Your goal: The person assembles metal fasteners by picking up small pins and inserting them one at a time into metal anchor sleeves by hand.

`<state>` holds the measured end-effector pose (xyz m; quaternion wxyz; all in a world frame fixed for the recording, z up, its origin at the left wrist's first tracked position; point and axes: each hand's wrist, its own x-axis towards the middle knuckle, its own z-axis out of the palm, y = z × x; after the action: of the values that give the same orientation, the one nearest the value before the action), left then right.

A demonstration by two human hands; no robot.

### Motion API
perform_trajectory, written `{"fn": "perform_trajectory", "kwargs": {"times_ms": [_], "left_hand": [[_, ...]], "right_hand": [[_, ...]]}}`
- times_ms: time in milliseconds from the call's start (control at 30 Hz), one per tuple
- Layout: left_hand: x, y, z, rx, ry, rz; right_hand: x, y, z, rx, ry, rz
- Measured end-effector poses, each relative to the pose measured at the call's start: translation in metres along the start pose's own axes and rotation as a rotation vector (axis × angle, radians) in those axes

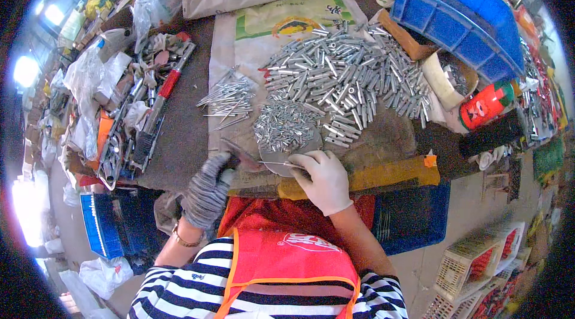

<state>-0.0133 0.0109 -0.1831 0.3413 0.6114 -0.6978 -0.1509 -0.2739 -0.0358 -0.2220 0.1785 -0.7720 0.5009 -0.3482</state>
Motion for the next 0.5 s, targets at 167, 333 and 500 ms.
{"fn": "perform_trajectory", "kwargs": {"times_ms": [167,333,500], "left_hand": [[0.018,0.045,-0.001,0.123,-0.213,0.244],[0.025,0.040,0.011,0.204,-0.322,0.388],[0.026,0.040,0.007,0.175,-0.345,0.273]], "right_hand": [[-0.001,0.005,0.000,0.031,0.000,-0.012],[0.000,0.002,-0.001,0.050,0.001,-0.011],[0.000,0.004,-0.002,0.036,-0.031,0.014]]}}
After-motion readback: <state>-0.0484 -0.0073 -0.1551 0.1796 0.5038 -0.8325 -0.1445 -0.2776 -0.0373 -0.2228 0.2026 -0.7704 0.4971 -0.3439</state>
